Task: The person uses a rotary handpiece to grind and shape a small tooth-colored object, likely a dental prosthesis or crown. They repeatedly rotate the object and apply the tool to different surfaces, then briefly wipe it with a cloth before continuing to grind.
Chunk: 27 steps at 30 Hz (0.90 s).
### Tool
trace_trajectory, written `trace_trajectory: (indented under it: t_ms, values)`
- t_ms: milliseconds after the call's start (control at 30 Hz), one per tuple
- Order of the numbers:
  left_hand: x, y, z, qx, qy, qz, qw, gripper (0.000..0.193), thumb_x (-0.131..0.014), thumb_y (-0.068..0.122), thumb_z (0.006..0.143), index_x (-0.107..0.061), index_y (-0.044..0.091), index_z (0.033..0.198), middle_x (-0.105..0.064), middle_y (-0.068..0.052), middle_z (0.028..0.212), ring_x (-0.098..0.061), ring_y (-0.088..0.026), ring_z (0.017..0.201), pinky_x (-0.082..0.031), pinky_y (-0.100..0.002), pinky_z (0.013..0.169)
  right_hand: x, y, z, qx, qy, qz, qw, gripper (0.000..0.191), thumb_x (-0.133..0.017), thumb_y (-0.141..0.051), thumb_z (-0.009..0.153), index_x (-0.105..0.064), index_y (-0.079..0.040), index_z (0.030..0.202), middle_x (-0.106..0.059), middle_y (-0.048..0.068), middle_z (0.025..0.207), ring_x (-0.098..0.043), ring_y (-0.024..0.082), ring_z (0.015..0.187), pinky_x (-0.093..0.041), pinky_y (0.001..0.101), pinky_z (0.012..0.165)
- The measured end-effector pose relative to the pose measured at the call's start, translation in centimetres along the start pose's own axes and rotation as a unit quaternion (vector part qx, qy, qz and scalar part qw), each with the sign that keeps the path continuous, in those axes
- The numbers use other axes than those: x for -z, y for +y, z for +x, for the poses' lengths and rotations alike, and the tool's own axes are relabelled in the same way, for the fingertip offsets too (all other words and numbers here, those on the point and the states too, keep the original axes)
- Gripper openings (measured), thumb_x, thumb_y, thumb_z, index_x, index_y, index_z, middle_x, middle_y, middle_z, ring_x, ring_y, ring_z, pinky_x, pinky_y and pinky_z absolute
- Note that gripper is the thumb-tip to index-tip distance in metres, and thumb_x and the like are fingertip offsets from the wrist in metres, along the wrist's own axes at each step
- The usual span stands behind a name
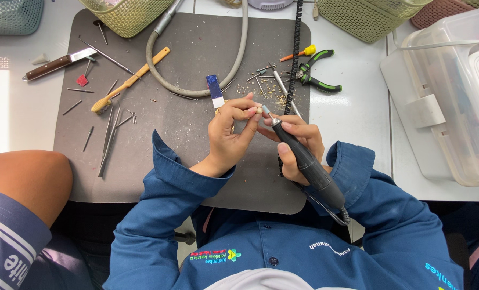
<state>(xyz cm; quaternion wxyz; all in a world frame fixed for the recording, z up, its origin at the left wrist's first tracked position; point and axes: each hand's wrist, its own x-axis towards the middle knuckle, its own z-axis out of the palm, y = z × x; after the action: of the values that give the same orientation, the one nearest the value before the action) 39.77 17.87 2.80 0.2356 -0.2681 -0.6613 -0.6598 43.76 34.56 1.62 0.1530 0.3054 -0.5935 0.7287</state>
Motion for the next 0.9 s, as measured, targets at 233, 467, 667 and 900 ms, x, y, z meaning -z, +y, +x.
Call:
trace_trajectory:
  t_ms: [233,467,667,900]
  values:
    - [0.05,-0.05,0.11,-0.002,-0.001,0.003,1.000,0.019,-0.069,-0.007,0.099,-0.055,0.004,0.106,-0.067,-0.012,0.112,-0.072,-0.020,0.104,-0.053,-0.050,0.119,0.03,0.11,0.19,0.021,-0.016,-0.003,1.000,0.031,-0.046,-0.001,0.103,-0.037,0.000,0.132,-0.049,0.032,0.135,-0.051,0.043,0.143,-0.054,0.0611,0.115]
    - [0.00,0.00,-0.03,-0.001,0.002,0.001,1.000,0.018,-0.069,-0.007,0.099,-0.055,0.003,0.106,-0.067,-0.012,0.112,-0.072,-0.020,0.105,-0.053,-0.050,0.119,-0.07,0.34,-0.05,0.021,-0.002,-0.002,1.000,0.031,-0.046,-0.001,0.103,-0.037,-0.001,0.132,-0.049,0.032,0.137,-0.055,0.040,0.140,-0.056,0.0599,0.115]
    - [-0.07,-0.03,0.03,-0.003,0.007,-0.006,1.000,0.019,-0.069,-0.007,0.099,-0.054,0.003,0.106,-0.066,-0.012,0.112,-0.071,-0.021,0.107,-0.053,-0.049,0.118,0.03,0.20,-0.10,0.017,-0.012,-0.010,1.000,0.031,-0.047,-0.002,0.103,-0.037,-0.002,0.132,-0.049,0.032,0.136,-0.054,0.041,0.141,-0.056,0.0596,0.114]
    - [-0.20,-0.05,-0.14,0.006,0.003,-0.021,1.000,0.019,-0.068,-0.008,0.100,-0.054,0.003,0.108,-0.066,-0.011,0.112,-0.072,-0.019,0.105,-0.051,-0.049,0.120,-0.11,0.18,-0.25,0.005,0.006,-0.005,1.000,0.031,-0.047,-0.003,0.104,-0.037,-0.004,0.133,-0.049,0.031,0.138,-0.054,0.040,0.141,-0.057,0.0571,0.111]
